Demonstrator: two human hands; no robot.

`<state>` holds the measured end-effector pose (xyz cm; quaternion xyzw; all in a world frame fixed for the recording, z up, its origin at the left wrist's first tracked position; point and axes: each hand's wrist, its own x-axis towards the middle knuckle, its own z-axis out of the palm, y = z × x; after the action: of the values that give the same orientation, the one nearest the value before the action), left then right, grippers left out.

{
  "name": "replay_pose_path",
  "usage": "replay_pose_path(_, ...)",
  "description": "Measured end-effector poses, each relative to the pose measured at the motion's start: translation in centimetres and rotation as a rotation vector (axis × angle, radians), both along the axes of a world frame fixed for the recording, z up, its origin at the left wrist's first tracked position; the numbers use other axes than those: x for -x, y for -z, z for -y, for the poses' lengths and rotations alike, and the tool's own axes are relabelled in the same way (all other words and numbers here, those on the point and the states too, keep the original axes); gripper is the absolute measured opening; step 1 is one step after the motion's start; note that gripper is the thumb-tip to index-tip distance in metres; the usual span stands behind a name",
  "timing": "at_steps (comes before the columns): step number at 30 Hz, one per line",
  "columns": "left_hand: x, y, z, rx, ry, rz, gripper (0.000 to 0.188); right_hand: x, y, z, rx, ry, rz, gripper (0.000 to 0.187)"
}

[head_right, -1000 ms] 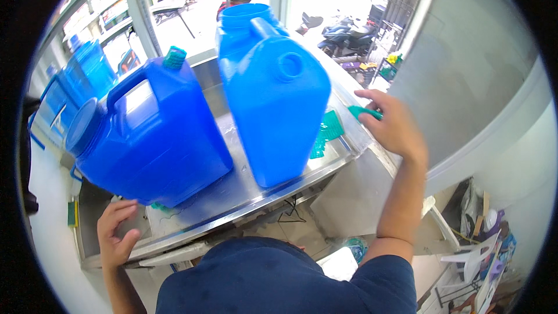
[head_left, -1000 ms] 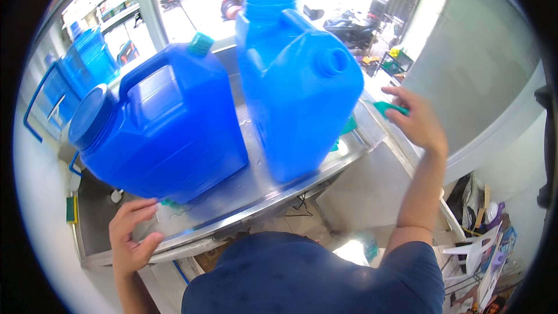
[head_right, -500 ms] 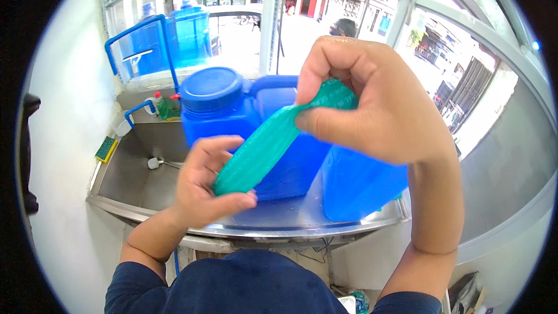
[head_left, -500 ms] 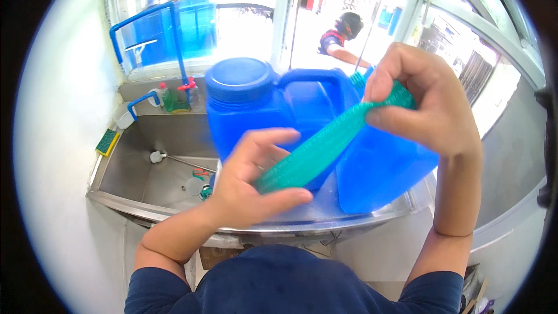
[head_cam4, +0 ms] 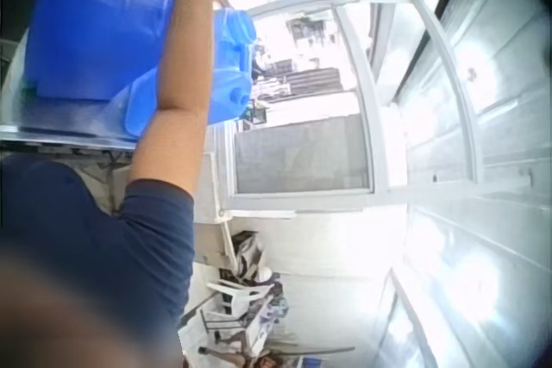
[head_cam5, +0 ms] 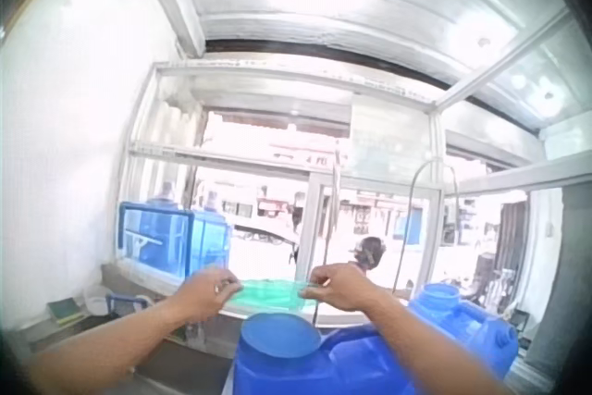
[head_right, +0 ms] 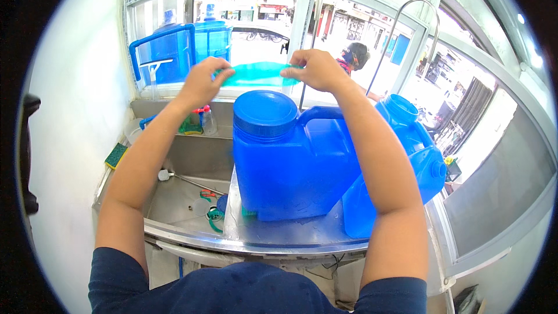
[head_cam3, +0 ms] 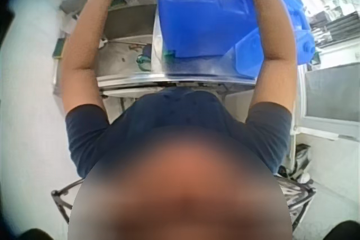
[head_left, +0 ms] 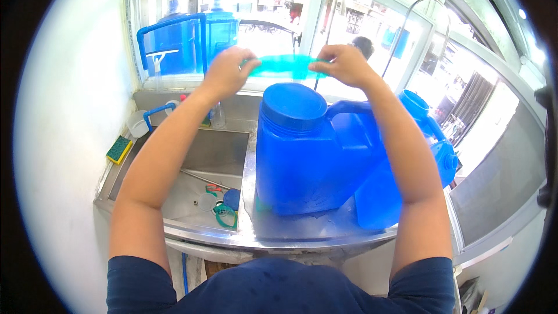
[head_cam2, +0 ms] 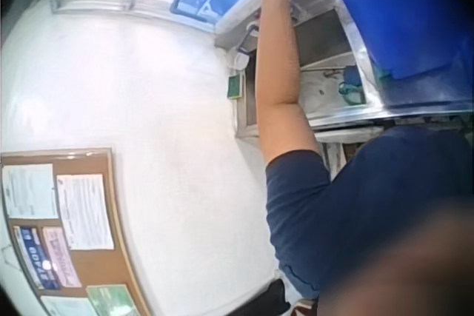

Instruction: The person assembles two blue plastic water containers by screwing on caps, wiping the surfaces with a cloth, attaching green spigots, and using a heat gun to warm the threaded necks. The containers are placed on a stainless steel counter next to a sink.

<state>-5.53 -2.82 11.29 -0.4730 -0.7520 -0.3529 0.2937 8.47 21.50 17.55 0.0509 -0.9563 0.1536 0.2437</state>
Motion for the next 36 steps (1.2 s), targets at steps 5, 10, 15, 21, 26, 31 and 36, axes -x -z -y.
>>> replay_pose_path(5,3.2,3.4,-1.7,-0.008,0.398,0.487,0.018,2.0,1.4,-2.1,-0.072,0.041,0.339,0.047)
replay_pose_path(10,2.5,2.4,-1.3,-0.212,0.972,1.258,0.025,-0.3,0.8,-2.9,0.203,-0.066,0.437,0.044)
replay_pose_path(15,-0.2,0.9,-0.1,0.041,0.911,1.098,0.032,-2.9,0.0,-2.6,0.107,-0.034,0.432,0.055)
replay_pose_path(21,-2.6,1.2,0.9,0.097,0.689,0.722,0.024,-4.6,0.4,-1.3,0.133,-0.114,0.357,0.042)
replay_pose_path(26,-2.9,1.0,2.0,0.139,0.715,0.753,0.018,-5.9,1.1,-0.1,0.231,-0.19,0.314,0.055)
replay_pose_path(31,-4.4,2.5,1.3,0.001,0.677,0.813,0.06,-6.7,1.5,0.7,0.224,-0.163,0.292,0.079)
replay_pose_path(36,-5.5,3.9,1.6,0.018,0.674,0.686,0.118,-6.9,2.2,1.1,0.033,-0.11,0.213,0.091)
